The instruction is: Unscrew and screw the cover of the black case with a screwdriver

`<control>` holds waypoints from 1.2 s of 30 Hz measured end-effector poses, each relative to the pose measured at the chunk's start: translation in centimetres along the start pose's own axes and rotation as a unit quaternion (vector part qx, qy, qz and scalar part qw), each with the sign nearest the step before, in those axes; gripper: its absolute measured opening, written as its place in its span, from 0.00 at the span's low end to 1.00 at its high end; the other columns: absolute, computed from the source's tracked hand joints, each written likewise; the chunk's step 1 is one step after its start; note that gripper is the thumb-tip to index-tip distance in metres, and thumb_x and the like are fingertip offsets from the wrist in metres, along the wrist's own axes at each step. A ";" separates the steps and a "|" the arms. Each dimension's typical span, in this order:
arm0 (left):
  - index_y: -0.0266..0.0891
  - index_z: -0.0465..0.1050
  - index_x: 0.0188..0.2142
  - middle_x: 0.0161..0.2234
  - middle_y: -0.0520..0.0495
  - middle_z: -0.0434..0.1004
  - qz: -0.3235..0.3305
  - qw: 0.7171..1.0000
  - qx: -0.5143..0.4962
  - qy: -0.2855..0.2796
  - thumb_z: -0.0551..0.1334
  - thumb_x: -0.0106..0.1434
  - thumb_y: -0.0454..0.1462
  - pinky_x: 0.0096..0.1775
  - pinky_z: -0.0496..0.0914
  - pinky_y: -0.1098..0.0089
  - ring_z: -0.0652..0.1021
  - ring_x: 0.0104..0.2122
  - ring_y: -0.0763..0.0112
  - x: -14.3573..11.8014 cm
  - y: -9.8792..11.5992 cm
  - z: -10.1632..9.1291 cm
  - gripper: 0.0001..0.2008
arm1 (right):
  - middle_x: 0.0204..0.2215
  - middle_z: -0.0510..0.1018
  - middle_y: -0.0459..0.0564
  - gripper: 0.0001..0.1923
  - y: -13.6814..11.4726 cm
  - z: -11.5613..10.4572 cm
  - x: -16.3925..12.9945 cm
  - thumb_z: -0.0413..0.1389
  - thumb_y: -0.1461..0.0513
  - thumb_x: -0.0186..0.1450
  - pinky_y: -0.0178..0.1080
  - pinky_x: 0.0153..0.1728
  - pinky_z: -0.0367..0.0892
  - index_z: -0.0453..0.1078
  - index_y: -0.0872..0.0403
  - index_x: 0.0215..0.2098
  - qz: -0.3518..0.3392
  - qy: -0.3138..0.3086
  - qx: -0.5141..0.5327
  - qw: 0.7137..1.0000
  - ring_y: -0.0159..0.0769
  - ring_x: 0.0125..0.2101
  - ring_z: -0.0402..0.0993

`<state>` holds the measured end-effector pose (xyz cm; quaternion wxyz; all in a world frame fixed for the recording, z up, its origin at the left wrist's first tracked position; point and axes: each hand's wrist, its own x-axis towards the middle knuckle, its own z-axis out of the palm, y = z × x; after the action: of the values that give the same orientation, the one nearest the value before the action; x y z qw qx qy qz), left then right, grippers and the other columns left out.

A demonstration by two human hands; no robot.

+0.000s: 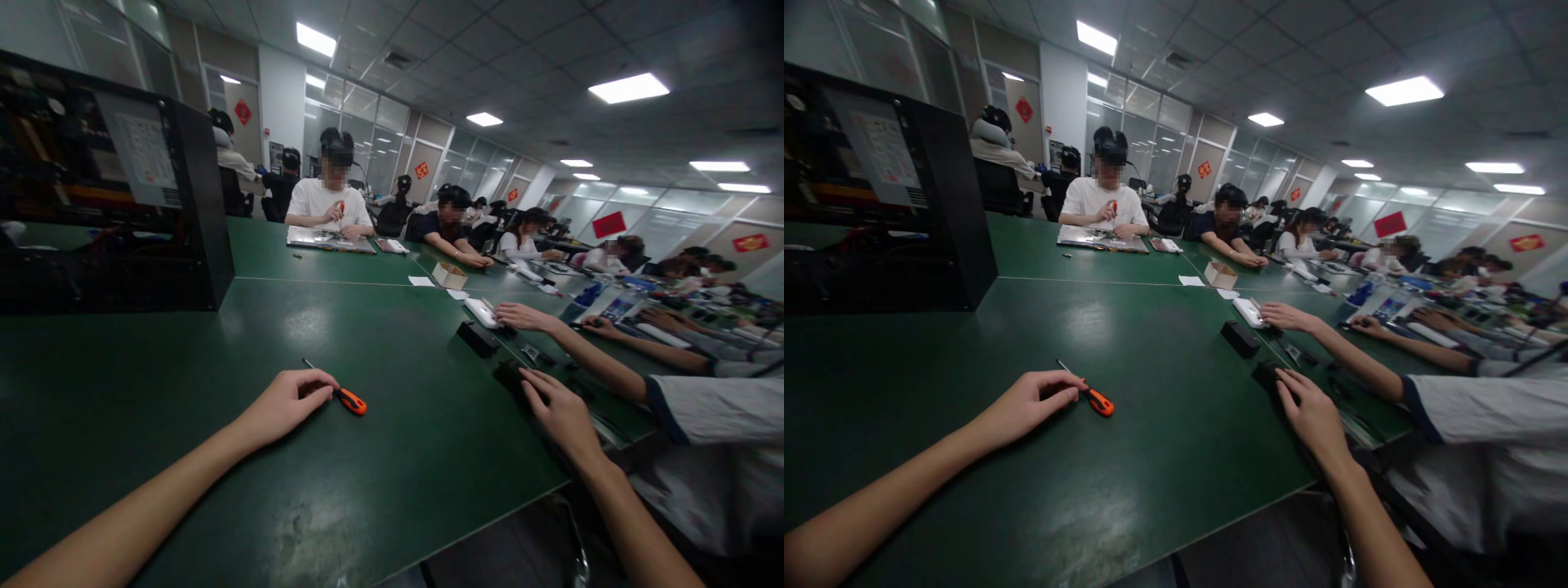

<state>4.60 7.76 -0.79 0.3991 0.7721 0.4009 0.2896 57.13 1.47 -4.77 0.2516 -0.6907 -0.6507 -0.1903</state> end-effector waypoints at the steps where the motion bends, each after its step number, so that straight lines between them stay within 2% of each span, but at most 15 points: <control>1: 0.40 0.81 0.44 0.43 0.43 0.83 0.000 1.000 0.002 0.000 0.60 0.66 0.46 0.48 0.72 0.59 0.80 0.44 0.55 0.0 0.0 0.0 0.17 | 0.53 0.78 0.55 0.24 -0.1 0.0 -0.2 0.47 0.50 0.71 0.48 0.50 0.74 0.76 0.53 0.54 -0.001 -0.001 -0.006 1.000 0.47 0.48 0.79; 8: 0.40 0.81 0.43 0.43 0.43 0.83 0.006 1.000 -0.006 -0.001 0.60 0.66 0.46 0.47 0.72 0.60 0.81 0.43 0.55 0.1 0.2 0.0 0.16 | 0.58 0.74 0.57 0.26 -0.4 -0.6 -0.2 0.45 0.51 0.72 0.52 0.54 0.72 0.73 0.55 0.57 -0.036 -0.037 -0.030 0.998 0.50 0.54 0.74; 13: 0.41 0.82 0.43 0.43 0.44 0.84 0.013 1.000 0.002 0.002 0.60 0.66 0.46 0.48 0.72 0.60 0.81 0.44 0.55 0.0 -0.1 0.1 0.15 | 0.53 0.78 0.59 0.23 0.9 -1.8 3.3 0.48 0.50 0.70 0.51 0.54 0.71 0.79 0.54 0.43 -0.102 -0.074 0.020 0.992 0.49 0.51 0.76; 16: 0.40 0.81 0.43 0.43 0.44 0.84 0.016 1.000 0.004 0.000 0.60 0.67 0.46 0.48 0.72 0.61 0.81 0.44 0.56 0.0 -0.1 0.1 0.16 | 0.47 0.81 0.57 0.23 1.0 -1.8 5.8 0.48 0.48 0.70 0.48 0.51 0.72 0.79 0.53 0.40 -0.107 -0.086 0.063 0.989 0.47 0.47 0.79; 19: 0.40 0.81 0.43 0.43 0.44 0.84 0.017 1.000 0.004 0.002 0.60 0.67 0.45 0.48 0.72 0.61 0.81 0.44 0.57 -0.1 -0.1 0.1 0.15 | 0.39 0.82 0.55 0.25 0.4 -1.1 7.0 0.48 0.46 0.69 0.45 0.45 0.73 0.79 0.52 0.34 -0.099 -0.085 0.096 0.987 0.45 0.40 0.80; 22: 0.40 0.81 0.43 0.43 0.44 0.84 0.012 1.000 -0.003 0.000 0.60 0.67 0.45 0.48 0.72 0.62 0.81 0.44 0.57 -0.1 0.0 0.1 0.14 | 0.35 0.83 0.54 0.25 0.0 -0.3 6.9 0.49 0.45 0.68 0.44 0.41 0.73 0.78 0.52 0.31 -0.083 -0.074 0.102 0.989 0.44 0.36 0.80; 26: 0.39 0.81 0.42 0.42 0.44 0.83 0.002 1.000 -0.014 -0.007 0.60 0.67 0.44 0.46 0.72 0.62 0.81 0.42 0.58 -0.1 0.1 0.2 0.14 | 0.33 0.83 0.53 0.25 0.0 0.0 6.4 0.50 0.44 0.68 0.43 0.39 0.72 0.79 0.52 0.32 -0.068 -0.068 0.110 0.989 0.43 0.34 0.80; 29: 0.39 0.81 0.43 0.42 0.45 0.83 0.006 1.000 -0.009 -0.004 0.60 0.67 0.44 0.45 0.72 0.62 0.81 0.41 0.58 -0.1 0.2 0.2 0.14 | 0.35 0.83 0.53 0.25 0.2 0.0 6.1 0.50 0.45 0.68 0.43 0.42 0.71 0.80 0.52 0.33 -0.048 -0.067 0.122 0.989 0.43 0.36 0.80; 33: 0.40 0.80 0.44 0.41 0.44 0.82 0.023 0.999 0.029 0.038 0.58 0.69 0.42 0.43 0.73 0.62 0.80 0.39 0.59 -0.1 0.2 0.1 0.14 | 0.36 0.84 0.54 0.28 0.6 -0.1 5.8 0.44 0.46 0.71 0.42 0.43 0.72 0.80 0.53 0.36 0.036 -0.054 0.153 0.986 0.44 0.39 0.81; 36: 0.40 0.77 0.49 0.47 0.42 0.80 0.086 0.985 0.129 0.078 0.56 0.69 0.38 0.49 0.70 0.59 0.78 0.47 0.56 -0.3 -0.1 0.0 0.14 | 0.35 0.84 0.55 0.28 0.7 -0.7 6.3 0.42 0.47 0.71 0.42 0.42 0.73 0.78 0.55 0.40 0.040 -0.019 0.126 0.991 0.44 0.37 0.81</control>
<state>4.40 7.60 -0.90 0.2374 0.8238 0.3967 0.3280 58.36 6.10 -0.52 0.3314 -0.6826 -0.6459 -0.0835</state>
